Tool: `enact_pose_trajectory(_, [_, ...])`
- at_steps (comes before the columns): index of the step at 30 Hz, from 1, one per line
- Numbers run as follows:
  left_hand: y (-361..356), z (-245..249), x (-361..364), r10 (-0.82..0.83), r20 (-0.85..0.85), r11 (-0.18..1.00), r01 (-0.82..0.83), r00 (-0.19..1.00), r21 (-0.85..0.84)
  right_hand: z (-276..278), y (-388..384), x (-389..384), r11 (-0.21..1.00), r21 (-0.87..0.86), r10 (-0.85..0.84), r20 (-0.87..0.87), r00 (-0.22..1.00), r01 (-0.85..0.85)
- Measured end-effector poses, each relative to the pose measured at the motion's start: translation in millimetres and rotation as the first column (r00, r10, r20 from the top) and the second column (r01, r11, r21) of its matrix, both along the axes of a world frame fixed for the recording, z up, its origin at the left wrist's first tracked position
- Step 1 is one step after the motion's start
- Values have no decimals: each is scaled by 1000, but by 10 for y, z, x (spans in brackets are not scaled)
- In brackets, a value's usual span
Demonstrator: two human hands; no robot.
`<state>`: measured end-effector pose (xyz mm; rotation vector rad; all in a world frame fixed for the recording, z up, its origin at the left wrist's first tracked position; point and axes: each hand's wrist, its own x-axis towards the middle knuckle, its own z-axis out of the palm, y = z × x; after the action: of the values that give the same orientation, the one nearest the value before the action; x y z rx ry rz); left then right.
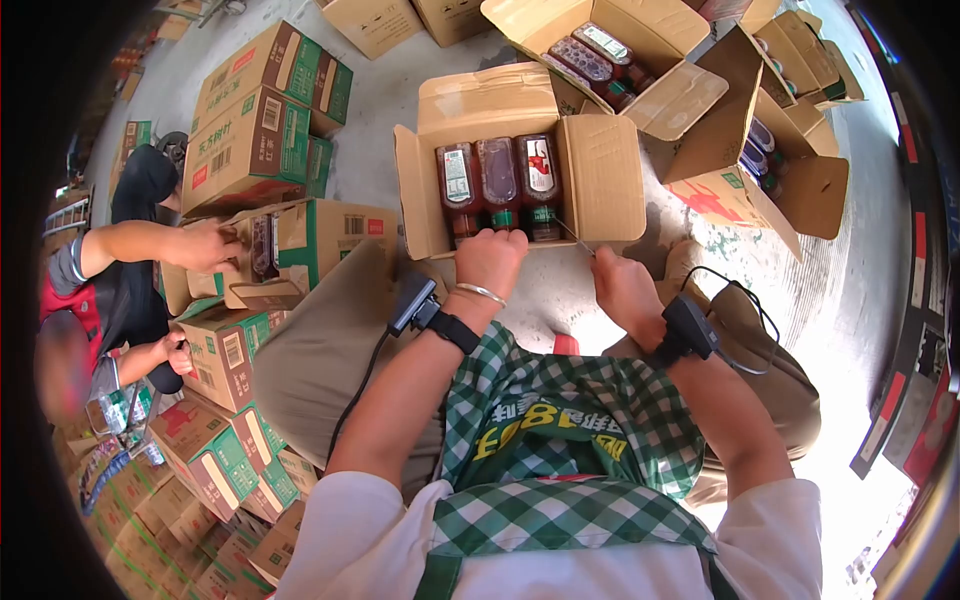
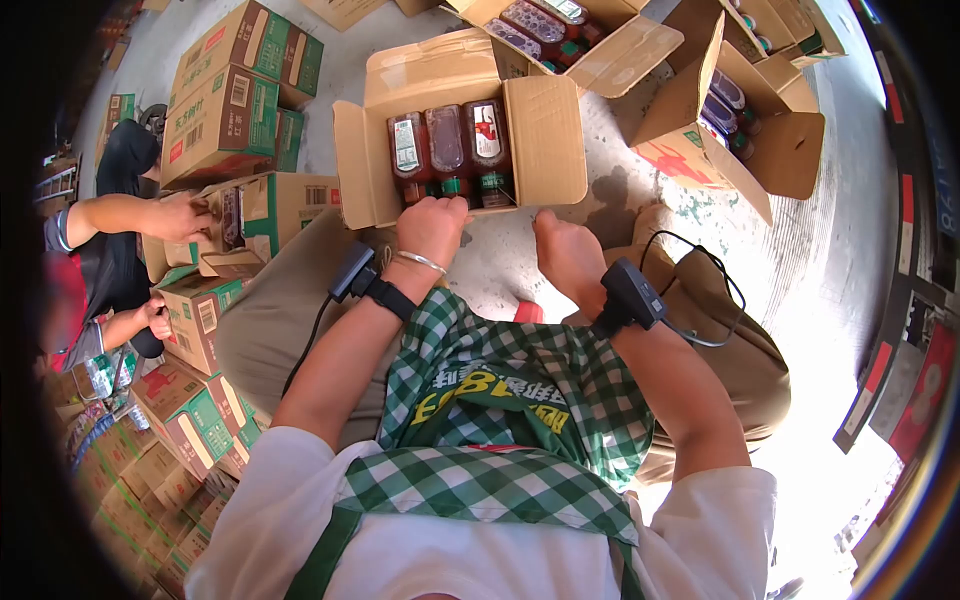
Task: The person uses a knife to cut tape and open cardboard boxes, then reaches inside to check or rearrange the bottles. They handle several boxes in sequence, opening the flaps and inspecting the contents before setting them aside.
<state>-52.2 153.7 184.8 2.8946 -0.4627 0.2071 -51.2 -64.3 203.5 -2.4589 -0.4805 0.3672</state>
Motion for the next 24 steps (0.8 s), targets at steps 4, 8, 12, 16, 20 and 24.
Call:
enact_pose_trajectory(4, [-7,-2,-16,19,-3,1000,-19,1000,3,6,70,24,1000,-6,-3,-19,1000,3])
enact_pose_trajectory(8, [21,13,4,24,-111,999,-20,994,33,-146,-29,-56,997,-76,-37,-75,996,31])
enact_pose_trajectory(12, [22,-17,3,20,-89,1000,-18,996,20,-415,32,21,999,19,-44,-13,999,44])
enact_pose_trajectory(16, [54,74,62,25,-140,999,-21,990,25,-610,73,-1,992,90,-83,-24,996,85])
enact_pose_trajectory(20, [510,136,255,-154,-427,985,173,891,5,-892,-343,-152,1000,-3,-14,-79,997,14])
enact_pose_trajectory(24, [478,268,136,74,-560,995,-25,825,95,-946,-517,-184,996,73,-41,-34,999,44])
